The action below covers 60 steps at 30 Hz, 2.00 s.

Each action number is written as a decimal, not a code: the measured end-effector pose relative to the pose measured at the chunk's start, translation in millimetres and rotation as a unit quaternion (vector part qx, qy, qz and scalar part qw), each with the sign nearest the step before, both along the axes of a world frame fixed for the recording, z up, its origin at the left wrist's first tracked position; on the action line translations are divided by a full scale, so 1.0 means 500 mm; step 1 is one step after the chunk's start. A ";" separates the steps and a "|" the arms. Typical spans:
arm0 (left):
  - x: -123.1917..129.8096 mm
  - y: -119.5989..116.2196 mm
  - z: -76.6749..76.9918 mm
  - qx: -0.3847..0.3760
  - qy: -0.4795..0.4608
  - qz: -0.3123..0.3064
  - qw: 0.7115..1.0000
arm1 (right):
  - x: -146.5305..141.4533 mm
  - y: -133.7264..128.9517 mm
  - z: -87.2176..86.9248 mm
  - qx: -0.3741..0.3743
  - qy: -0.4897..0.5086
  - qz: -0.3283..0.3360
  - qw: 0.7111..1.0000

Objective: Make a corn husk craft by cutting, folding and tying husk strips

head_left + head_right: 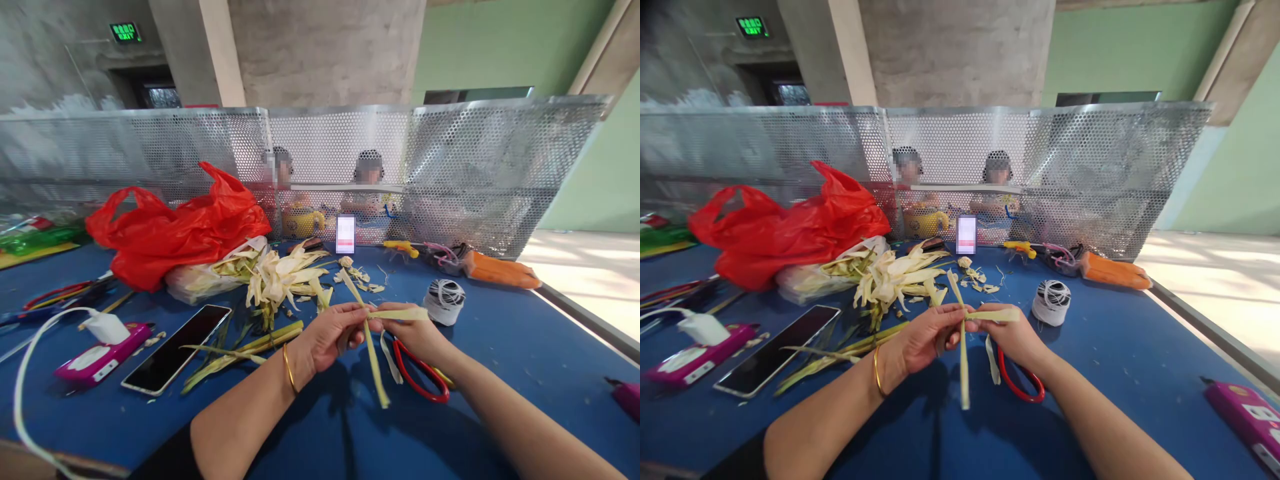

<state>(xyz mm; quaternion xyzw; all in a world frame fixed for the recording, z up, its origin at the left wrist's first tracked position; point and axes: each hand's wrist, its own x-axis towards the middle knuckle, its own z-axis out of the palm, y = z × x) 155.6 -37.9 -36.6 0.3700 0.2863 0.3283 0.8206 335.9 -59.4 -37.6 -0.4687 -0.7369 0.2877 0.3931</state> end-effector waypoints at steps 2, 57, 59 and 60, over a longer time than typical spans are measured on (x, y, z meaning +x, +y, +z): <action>0.003 -0.002 0.002 0.007 0.015 0.012 1.000 | 0.009 0.004 0.000 0.025 -0.065 0.005 0.998; 0.026 -0.024 -0.015 0.039 -0.020 0.092 0.995 | -0.056 -0.064 0.005 0.459 -0.436 0.032 0.773; 0.028 -0.026 -0.017 0.029 -0.018 0.091 0.995 | -0.058 -0.062 -0.004 0.466 -0.449 0.041 0.761; 0.029 -0.027 -0.017 0.023 -0.014 0.094 0.995 | -0.058 -0.061 -0.008 0.464 -0.451 0.042 0.761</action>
